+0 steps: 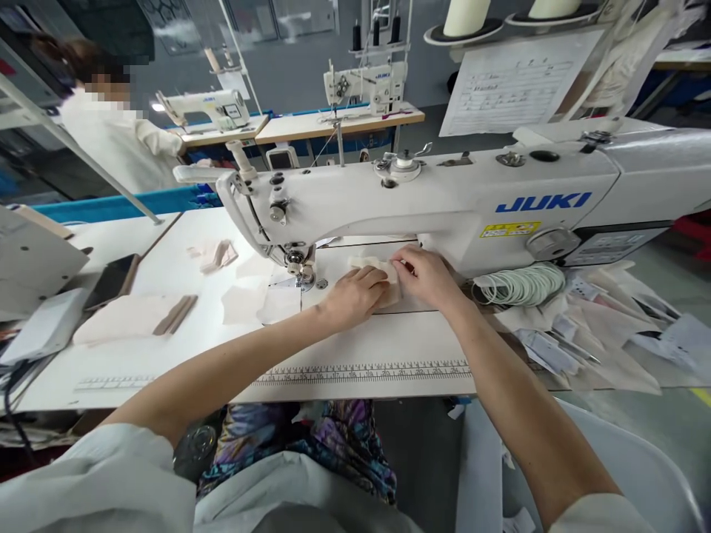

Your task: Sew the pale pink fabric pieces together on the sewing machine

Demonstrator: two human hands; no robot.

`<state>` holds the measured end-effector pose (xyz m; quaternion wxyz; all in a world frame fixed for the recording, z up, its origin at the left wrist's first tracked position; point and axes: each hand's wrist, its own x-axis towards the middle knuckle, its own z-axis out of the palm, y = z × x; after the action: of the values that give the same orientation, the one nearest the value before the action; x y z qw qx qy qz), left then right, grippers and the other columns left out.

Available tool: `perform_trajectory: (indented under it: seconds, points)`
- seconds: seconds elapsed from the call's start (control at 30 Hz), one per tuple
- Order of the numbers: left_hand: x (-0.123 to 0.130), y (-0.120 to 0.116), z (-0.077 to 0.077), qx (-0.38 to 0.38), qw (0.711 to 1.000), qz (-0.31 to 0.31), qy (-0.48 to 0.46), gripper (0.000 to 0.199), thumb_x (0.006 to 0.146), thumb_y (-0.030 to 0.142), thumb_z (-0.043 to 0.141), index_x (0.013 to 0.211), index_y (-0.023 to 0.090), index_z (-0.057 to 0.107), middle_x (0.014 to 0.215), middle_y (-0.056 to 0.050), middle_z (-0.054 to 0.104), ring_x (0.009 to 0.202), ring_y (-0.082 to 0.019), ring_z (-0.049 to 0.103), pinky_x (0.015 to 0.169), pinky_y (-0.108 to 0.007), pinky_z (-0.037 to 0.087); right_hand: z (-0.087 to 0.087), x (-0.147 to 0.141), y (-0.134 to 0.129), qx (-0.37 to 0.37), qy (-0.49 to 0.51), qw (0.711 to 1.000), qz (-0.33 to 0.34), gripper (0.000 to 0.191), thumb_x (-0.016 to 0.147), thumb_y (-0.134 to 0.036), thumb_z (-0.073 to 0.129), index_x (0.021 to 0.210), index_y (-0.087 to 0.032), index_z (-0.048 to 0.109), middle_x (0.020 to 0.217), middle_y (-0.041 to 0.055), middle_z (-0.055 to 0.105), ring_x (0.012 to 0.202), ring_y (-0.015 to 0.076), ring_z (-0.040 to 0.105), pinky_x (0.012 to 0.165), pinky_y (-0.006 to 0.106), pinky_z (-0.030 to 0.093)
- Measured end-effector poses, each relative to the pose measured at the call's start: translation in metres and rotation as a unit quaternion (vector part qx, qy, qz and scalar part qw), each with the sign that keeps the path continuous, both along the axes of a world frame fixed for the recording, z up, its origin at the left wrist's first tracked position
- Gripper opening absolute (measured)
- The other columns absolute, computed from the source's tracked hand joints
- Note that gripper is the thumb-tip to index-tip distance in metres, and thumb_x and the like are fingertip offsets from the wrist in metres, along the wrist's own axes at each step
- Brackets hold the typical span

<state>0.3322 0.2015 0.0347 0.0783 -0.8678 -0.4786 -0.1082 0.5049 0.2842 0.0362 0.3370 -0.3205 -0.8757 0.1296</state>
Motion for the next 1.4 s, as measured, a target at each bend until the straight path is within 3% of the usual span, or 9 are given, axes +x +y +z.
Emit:
perform_trajectory:
  seconds: [0.4,0.57,0.63,0.7,0.77,0.83,1.1,1.27,1.4]
  points:
    - [0.009,0.006,-0.009,-0.047,0.982,0.034,-0.180,0.028,0.094,0.017,0.044,0.111,0.005,0.062,0.126,-0.023,0.060,0.126,-0.034,0.050,0.105,-0.053,0.038,0.045,0.037,-0.067,0.223,0.018,0.975,0.012,0.022,0.096,-0.010,0.042,0.105,-0.020,0.059,0.103,0.0093,0.068,0.099,0.0206,0.065,0.086,0.035,0.053]
    - [0.015,-0.024,0.015,-0.116,0.952,0.000,-0.283,0.044,0.101,0.026,0.023,0.117,0.005,0.058,0.123,-0.021,0.062,0.120,-0.028,0.056,0.102,-0.045,0.044,0.062,0.041,-0.131,0.148,0.111,0.981,0.060,0.027,0.091,-0.003,0.052,0.105,-0.024,0.063,0.104,0.0055,0.069,0.099,0.0204,0.066,0.088,0.037,0.054]
    - [0.014,-0.049,0.025,-0.219,0.894,-0.037,-0.389,0.066,0.102,0.036,0.001,0.114,0.008,0.060,0.108,-0.017,0.069,0.105,-0.022,0.065,0.090,-0.037,0.052,0.061,0.033,-0.150,0.112,0.154,0.979,0.077,0.028,0.088,-0.001,0.055,0.103,-0.023,0.064,0.103,0.0056,0.070,0.098,0.0215,0.066,0.086,0.039,0.055]
    - [0.007,-0.078,0.033,-0.369,0.737,-0.071,-0.561,0.073,0.101,0.052,0.003,0.106,0.010,0.062,0.098,-0.014,0.071,0.097,-0.021,0.069,0.085,-0.034,0.054,0.055,0.020,-0.163,0.090,0.181,0.975,0.097,0.029,0.087,0.000,0.056,0.103,-0.022,0.064,0.103,0.0061,0.070,0.097,0.0225,0.067,0.083,0.040,0.056]
    - [-0.007,-0.105,0.035,-0.447,0.568,-0.059,-0.689,0.057,0.093,0.063,0.040,0.096,0.012,0.063,0.090,-0.012,0.072,0.094,-0.022,0.070,0.087,-0.033,0.053,0.048,0.004,-0.173,0.075,0.189,0.973,0.110,0.029,0.087,0.001,0.056,0.104,-0.022,0.063,0.103,0.0065,0.069,0.097,0.0226,0.066,0.083,0.040,0.056]
    - [-0.028,-0.127,0.034,-0.439,0.503,-0.012,-0.744,0.045,0.077,0.056,0.072,0.086,0.013,0.061,0.079,-0.006,0.070,0.085,-0.019,0.071,0.086,-0.030,0.053,0.041,-0.014,-0.181,0.050,0.189,0.973,0.122,0.028,0.088,-0.001,0.055,0.103,-0.022,0.063,0.104,0.0065,0.069,0.098,0.0222,0.066,0.084,0.040,0.055]
    - [-0.128,-0.137,0.036,-0.458,0.604,0.102,-0.645,0.032,0.077,0.038,0.077,0.075,0.013,0.058,0.060,0.003,0.061,0.035,-0.002,0.042,0.037,-0.017,0.035,0.035,-0.079,-0.176,-0.212,0.137,0.928,0.273,0.017,0.095,-0.020,0.047,0.100,-0.022,0.064,0.109,0.0080,0.067,0.108,0.0246,0.061,0.094,0.044,0.050]
    - [-0.160,-0.123,0.037,-0.500,0.627,0.120,-0.585,0.021,0.080,0.029,0.073,0.074,0.012,0.061,0.058,0.003,0.059,0.035,-0.002,0.038,0.035,-0.016,0.028,0.038,-0.103,-0.159,-0.295,0.077,0.912,0.273,0.018,0.095,-0.021,0.051,0.102,-0.021,0.068,0.102,0.0053,0.070,0.099,0.0196,0.064,0.089,0.034,0.051]
    - [-0.159,-0.119,0.035,-0.480,0.696,0.106,-0.524,0.017,0.084,0.029,0.066,0.082,0.012,0.062,0.059,0.002,0.060,0.039,-0.003,0.039,0.038,-0.016,0.030,0.035,-0.103,-0.168,-0.367,0.056,0.896,0.245,0.020,0.096,-0.023,0.050,0.103,-0.021,0.069,0.102,0.0048,0.070,0.093,0.0175,0.066,0.081,0.029,0.055]
